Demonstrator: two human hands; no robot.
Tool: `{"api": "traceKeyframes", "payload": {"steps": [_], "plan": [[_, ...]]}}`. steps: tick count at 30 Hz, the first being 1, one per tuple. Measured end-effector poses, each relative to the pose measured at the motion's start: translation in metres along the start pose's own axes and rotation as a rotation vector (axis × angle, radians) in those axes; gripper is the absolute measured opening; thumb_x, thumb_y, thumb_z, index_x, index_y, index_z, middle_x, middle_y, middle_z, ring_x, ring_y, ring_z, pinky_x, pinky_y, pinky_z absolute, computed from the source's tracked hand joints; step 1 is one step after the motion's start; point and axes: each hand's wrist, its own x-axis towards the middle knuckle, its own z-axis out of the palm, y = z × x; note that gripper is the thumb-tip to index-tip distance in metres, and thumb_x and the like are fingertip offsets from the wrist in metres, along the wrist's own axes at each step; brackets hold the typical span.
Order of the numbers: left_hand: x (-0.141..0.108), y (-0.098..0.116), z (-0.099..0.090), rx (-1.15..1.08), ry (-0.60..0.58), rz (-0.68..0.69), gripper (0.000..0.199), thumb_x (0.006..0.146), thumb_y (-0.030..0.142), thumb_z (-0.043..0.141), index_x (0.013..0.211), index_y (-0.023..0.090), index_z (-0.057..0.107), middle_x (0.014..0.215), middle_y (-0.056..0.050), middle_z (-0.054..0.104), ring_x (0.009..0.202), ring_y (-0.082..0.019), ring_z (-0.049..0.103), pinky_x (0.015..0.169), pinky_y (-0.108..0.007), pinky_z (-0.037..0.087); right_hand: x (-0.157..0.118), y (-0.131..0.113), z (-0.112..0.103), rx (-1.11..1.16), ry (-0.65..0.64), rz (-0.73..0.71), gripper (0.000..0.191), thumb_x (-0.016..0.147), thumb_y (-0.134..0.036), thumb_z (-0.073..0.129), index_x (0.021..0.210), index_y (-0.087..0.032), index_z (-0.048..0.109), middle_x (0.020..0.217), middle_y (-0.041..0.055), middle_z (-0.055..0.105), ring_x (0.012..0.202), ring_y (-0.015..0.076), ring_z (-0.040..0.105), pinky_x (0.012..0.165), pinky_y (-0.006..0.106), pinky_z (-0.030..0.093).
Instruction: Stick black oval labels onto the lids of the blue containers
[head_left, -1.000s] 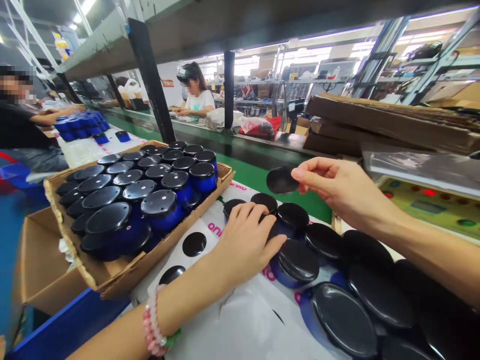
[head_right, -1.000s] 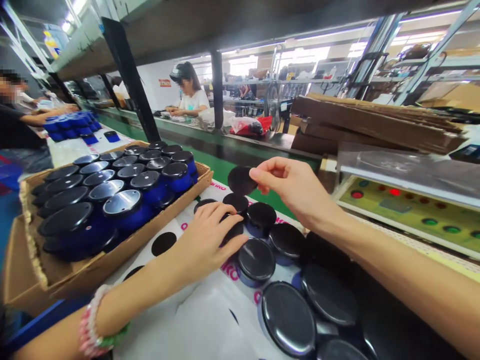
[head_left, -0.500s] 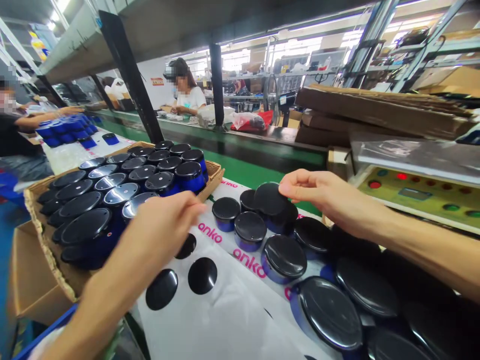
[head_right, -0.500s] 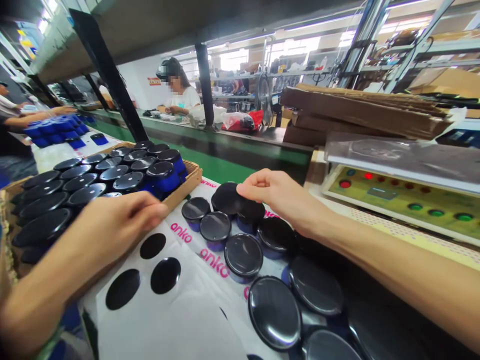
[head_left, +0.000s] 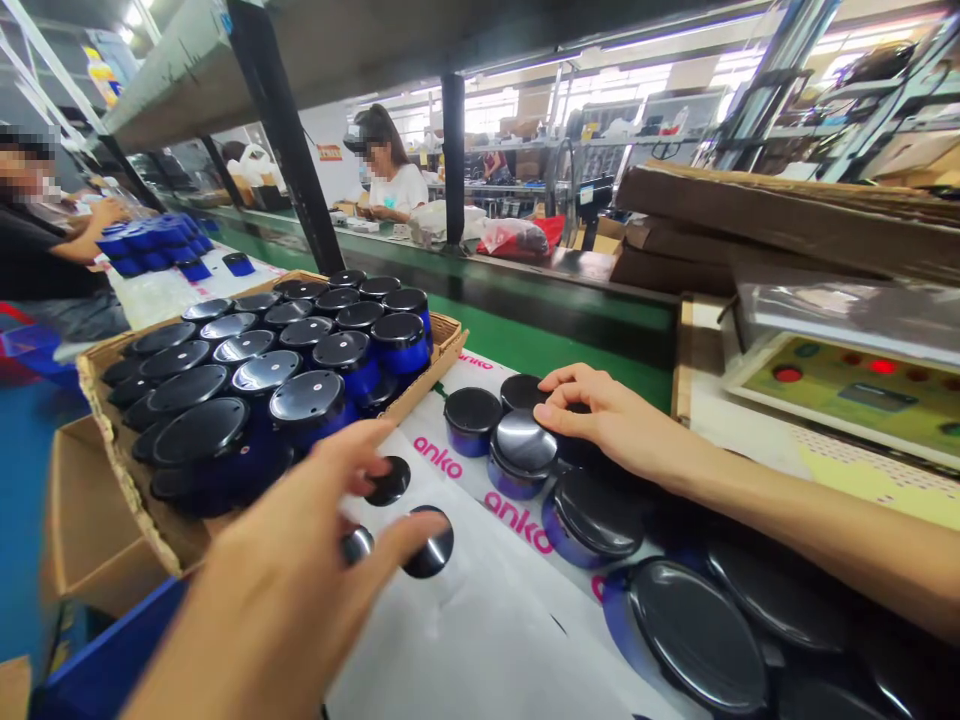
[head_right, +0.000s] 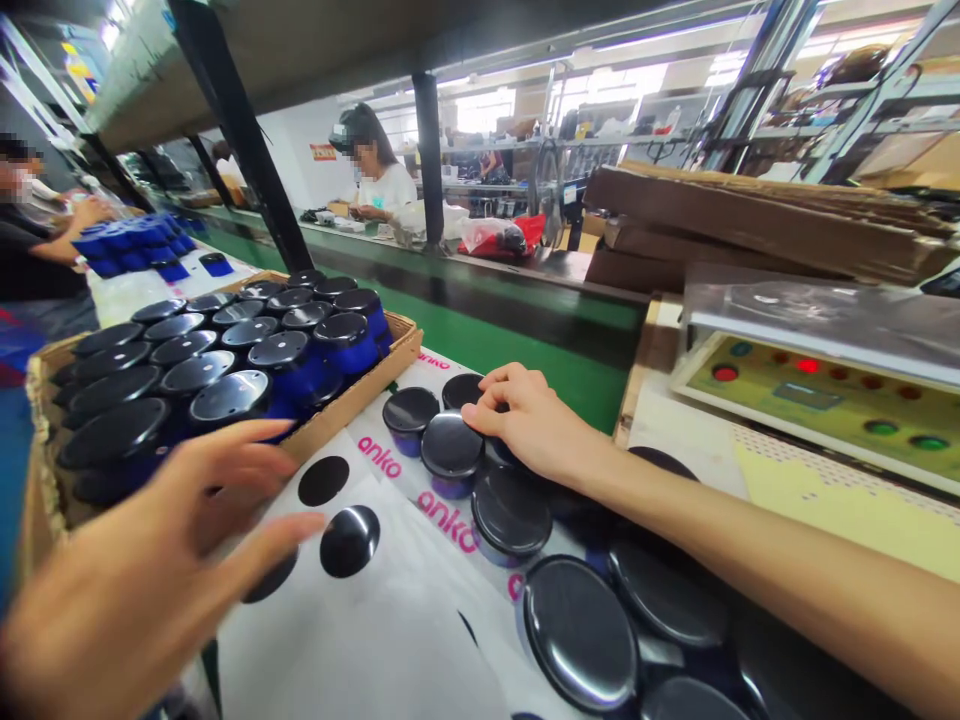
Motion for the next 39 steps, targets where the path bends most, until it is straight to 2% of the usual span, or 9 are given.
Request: {"api": "traceKeyframes", "payload": {"steps": [2,5,9,15,28,39], "plan": [[0.015,0.015,0.028,0.006,-0.038,0.082,0.058,0.078,0.047,0.062,0.127,0.035,0.033,0.100,0.001,0.061,0.082,-0.020,0.060,0.070,-0.031,0.048,0.000,0.001,0.002,-0.003,0.010,-0.004,0.029,0.073,-0.045,0.056,0.058,-0.020,0.055,0.112,0.0037,0.050,0.108,0.0246,0.042,0.095,0.042,0.029],[0.033,0.019,0.063,-0.029,-0.159,0.130,0.058,0.080,0.049,0.059,0.129,0.033,0.032,0.097,0.001,0.062,0.086,-0.020,0.060,0.072,-0.033,0.048,0.000,0.000,0.003,-0.021,0.016,0.001,0.028,0.074,-0.043,0.056,0.058,-0.020,0.055,0.112,0.0032,0.050,0.109,0.0248,0.041,0.095,0.044,0.029],[0.045,0.015,0.084,-0.044,-0.254,0.135,0.063,0.078,0.057,0.057,0.130,0.029,0.035,0.084,0.001,0.063,0.076,-0.021,0.060,0.064,-0.033,0.046,-0.002,-0.005,0.004,-0.085,0.018,0.015,0.026,0.076,-0.037,0.055,0.057,-0.020,0.055,0.113,0.0025,0.050,0.110,0.0253,0.040,0.097,0.045,0.027],[0.046,0.016,0.088,-0.161,-0.278,0.128,0.063,0.077,0.057,0.059,0.128,0.028,0.037,0.083,0.001,0.063,0.077,-0.019,0.060,0.067,-0.032,0.048,-0.004,-0.002,0.008,-0.178,0.049,-0.076,0.028,0.079,-0.036,0.052,0.056,-0.020,0.052,0.109,0.0041,0.050,0.107,0.0264,0.040,0.096,0.048,0.028],[0.045,0.015,0.093,-0.136,-0.235,0.139,0.059,0.077,0.050,0.063,0.126,0.030,0.038,0.083,0.002,0.062,0.074,-0.019,0.059,0.059,-0.027,0.042,-0.009,-0.002,0.014,-0.320,0.093,-0.172,0.026,0.085,-0.028,0.050,0.060,-0.020,0.048,0.100,0.0050,0.051,0.098,0.0240,0.041,0.087,0.044,0.032],[0.044,0.014,0.095,-0.214,-0.268,0.100,0.060,0.076,0.048,0.065,0.127,0.033,0.037,0.088,0.003,0.061,0.081,-0.020,0.059,0.069,-0.032,0.046,-0.009,0.001,0.015,-0.345,0.105,-0.235,0.024,0.086,-0.023,0.053,0.063,-0.019,0.048,0.096,0.0042,0.050,0.094,0.0221,0.042,0.084,0.042,0.032]]}}
